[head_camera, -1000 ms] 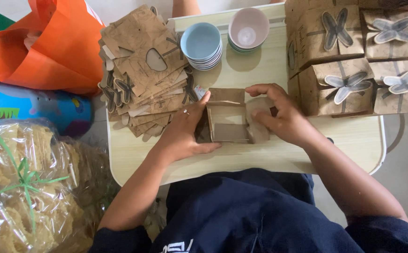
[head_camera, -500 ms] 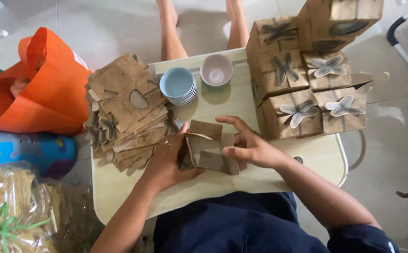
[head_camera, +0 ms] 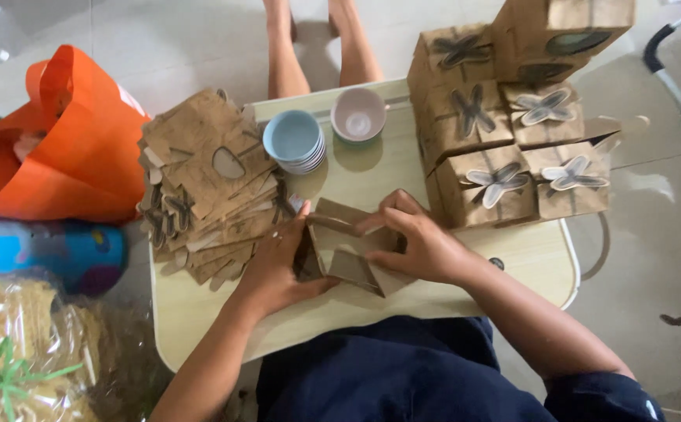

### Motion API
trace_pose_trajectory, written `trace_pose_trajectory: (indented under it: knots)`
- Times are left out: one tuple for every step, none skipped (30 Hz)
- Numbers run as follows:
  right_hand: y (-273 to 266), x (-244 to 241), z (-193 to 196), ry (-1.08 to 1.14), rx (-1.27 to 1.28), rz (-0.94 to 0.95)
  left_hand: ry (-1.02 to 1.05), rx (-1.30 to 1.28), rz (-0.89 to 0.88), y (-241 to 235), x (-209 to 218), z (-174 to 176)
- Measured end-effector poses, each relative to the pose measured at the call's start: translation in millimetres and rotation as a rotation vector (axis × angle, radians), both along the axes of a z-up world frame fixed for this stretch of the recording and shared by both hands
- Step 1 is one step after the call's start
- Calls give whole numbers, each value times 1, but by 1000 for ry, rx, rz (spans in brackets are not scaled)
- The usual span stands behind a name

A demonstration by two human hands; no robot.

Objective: Assembling a cardboard gift box by folding and tucking flaps.

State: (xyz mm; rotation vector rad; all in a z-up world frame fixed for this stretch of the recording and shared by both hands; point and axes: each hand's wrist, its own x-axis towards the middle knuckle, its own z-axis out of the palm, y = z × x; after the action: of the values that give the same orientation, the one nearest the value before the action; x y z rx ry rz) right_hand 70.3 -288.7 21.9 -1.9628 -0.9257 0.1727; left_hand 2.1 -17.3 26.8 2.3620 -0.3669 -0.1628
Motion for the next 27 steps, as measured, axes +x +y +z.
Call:
trace_pose_trajectory:
  knots:
    - [-2,0,-1,12,5,9,12,5,9,0,0,0]
    - [-3,-1,-2,-21,-11,69,41,31,11,0,1,-1]
    - [-5,-1,-5,-56,-22,128,68,60,13,1,1,-2]
    - [-3,-3,-1,-46,-14,138,79,67,22,2,-1,-4]
    - [-2,-3,5,-71,-27,167,65,38,3,3,0,-4]
    - [-1,-3,11,-97,-40,195,51,8,-16,4,0,-4]
    - [-3,-2,10,-91,-34,200,58,13,-11,6,0,-6]
    - [-5,0,9,-131,-16,214,1,9,-16,8,-1,-9]
    - [-8,0,7,-167,-3,228,-53,0,-23,8,-2,-13]
    - [-7,-2,12,-157,0,232,-43,2,-18,7,-2,-10]
    - [-7,-3,17,-182,0,243,29,41,-9,6,-1,-7]
    - [-7,-5,23,-206,0,255,101,81,0,5,0,-2]
    - [-4,-7,19,-207,3,256,101,84,2,6,0,-7]
    - [-2,-8,15,-238,-54,270,33,40,-17,7,1,-12]
    - [1,-11,11,-264,-106,278,-29,0,-40,9,1,-16]
    - [2,-10,8,-261,-99,276,-25,7,-42,8,-2,-15]
    - [2,-8,5,-305,-131,245,-29,-4,-40,9,-1,-14]
    - [3,-6,2,-348,-164,214,-34,-15,-38,9,-1,-14]
    - [4,-1,-1,-348,-163,204,-34,-13,-48,12,1,-15]
    - [5,3,-5,-363,-164,208,-31,4,-62,15,2,-17]
    - [4,4,-9,-368,-169,217,-18,15,-74,16,0,-21]
    - [4,2,-15,-358,-172,212,-9,11,-80,15,-2,-20]
    - [4,4,-19,-376,-159,215,25,29,-97,15,-2,-19]
    - [4,6,-22,-395,-146,217,59,47,-114,14,-1,-17]
    - [4,1,-27,-401,-150,222,52,43,-110,14,-1,-22]
    - [5,-3,-32,-294,-162,181,38,19,-110,14,0,-26]
    - [5,-6,-38,-184,-173,144,28,-4,-106,14,2,-31]
